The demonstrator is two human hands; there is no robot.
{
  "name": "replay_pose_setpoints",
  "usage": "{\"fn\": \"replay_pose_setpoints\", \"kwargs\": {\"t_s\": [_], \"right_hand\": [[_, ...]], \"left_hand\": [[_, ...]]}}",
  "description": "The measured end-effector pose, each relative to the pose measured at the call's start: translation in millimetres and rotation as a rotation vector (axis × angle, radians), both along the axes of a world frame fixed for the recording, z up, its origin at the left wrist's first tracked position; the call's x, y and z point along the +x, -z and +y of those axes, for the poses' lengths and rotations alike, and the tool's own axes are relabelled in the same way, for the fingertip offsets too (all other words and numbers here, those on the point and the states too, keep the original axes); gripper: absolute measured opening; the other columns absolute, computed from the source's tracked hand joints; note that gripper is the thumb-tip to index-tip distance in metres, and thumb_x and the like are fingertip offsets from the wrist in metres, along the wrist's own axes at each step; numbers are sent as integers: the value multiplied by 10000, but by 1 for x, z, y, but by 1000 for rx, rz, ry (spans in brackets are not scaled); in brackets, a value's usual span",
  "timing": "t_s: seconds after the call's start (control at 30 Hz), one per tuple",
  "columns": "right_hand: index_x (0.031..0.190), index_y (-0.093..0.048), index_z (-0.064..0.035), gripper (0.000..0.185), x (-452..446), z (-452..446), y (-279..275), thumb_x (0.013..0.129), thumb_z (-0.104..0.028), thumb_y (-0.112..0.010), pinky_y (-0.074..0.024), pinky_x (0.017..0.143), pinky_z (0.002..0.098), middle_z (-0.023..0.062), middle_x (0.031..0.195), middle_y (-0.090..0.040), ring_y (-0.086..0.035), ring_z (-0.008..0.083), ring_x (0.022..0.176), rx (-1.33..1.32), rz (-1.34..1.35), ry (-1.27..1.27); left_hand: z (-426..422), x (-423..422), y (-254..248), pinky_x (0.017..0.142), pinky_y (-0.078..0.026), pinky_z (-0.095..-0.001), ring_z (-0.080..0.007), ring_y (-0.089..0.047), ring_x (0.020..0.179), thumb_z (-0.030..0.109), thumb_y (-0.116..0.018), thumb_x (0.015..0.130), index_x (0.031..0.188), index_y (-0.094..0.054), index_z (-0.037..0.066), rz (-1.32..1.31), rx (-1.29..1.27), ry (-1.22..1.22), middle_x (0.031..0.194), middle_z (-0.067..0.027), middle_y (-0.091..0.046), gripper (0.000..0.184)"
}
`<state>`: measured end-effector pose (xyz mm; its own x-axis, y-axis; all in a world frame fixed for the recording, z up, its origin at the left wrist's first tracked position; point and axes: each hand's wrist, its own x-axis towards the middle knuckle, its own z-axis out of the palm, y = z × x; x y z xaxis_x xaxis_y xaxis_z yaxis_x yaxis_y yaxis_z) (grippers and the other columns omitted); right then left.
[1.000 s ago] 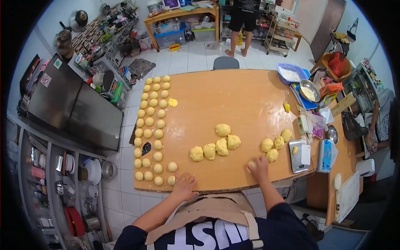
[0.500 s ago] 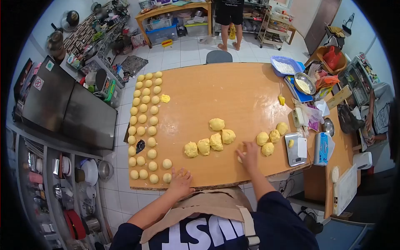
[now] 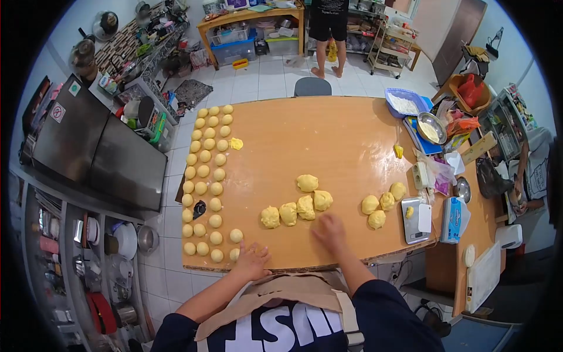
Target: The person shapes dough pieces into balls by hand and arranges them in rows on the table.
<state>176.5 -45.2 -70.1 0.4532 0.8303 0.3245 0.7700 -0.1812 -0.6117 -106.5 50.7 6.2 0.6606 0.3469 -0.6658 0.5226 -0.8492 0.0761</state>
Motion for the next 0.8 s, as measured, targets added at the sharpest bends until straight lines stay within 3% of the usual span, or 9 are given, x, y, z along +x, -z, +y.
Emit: {"fn": "replay_pose_setpoints", "kwargs": {"t_s": [0.1,0.2,0.3,0.4,0.5,0.6,0.7,0.8], "right_hand": [[911,-697,-59,244,-3,-43,3,717,-167,-800,-498,915,401,124,1001,-651,-606,309,1016,75,-98,-416],[986,-686,-62,317,49,-81,30,715,-177,-805,-493,929,402,128,1048,-646,-601,315,1040,-20,-15,-444],[954,-687,-76,284,52,-39,-3,716,-174,-806,-491,933,410,126,1083,-650,-595,308,1093,-270,-9,-75],[869,-677,-78,218,10,3,-8,714,-165,-802,-495,901,416,124,1042,-651,-598,312,1065,-117,8,-19],[837,-653,-61,231,-12,-34,-16,699,-165,-806,-497,850,421,132,976,-638,-598,329,988,61,-148,-405],[892,-661,-53,266,44,-70,28,704,-180,-801,-499,843,418,132,984,-635,-597,333,964,79,36,-528],[911,-682,-55,264,53,-42,-11,717,-192,-797,-509,863,404,131,1039,-653,-612,321,1004,-169,-70,-109],[910,-692,-52,260,24,-1,-7,718,-194,-797,-518,844,403,128,1015,-659,-623,312,975,-60,-15,-119]], "left_hand": [[8,2,0,1106,21,-719,-317,-246,1454,596,-555,861,1436,-454,192,11,20,30,1555,-8,-349,710],[5,0,4,1094,14,-734,-333,-251,1450,608,-539,865,1442,-442,183,-17,27,38,1549,-25,-359,723],[2,-7,8,1087,5,-742,-345,-266,1442,608,-537,868,1443,-436,175,-45,32,35,1545,-39,-363,727],[-1,-1,5,1103,23,-721,-329,-263,1446,598,-567,855,1434,-453,184,-23,27,6,1549,-19,-358,721],[1,-2,9,1096,7,-732,-337,-272,1441,612,-547,861,1436,-446,183,-22,51,25,1553,-27,-349,724],[3,-3,9,1090,-7,-740,-344,-277,1438,623,-533,866,1439,-440,183,-35,61,40,1554,-38,-344,729],[0,-1,6,1105,17,-720,-326,-259,1450,610,-553,857,1439,-444,180,-17,41,24,1552,-22,-352,732],[-1,5,4,1111,29,-714,-315,-251,1455,606,-555,855,1440,-446,178,16,41,19,1551,-18,-356,733]]}}
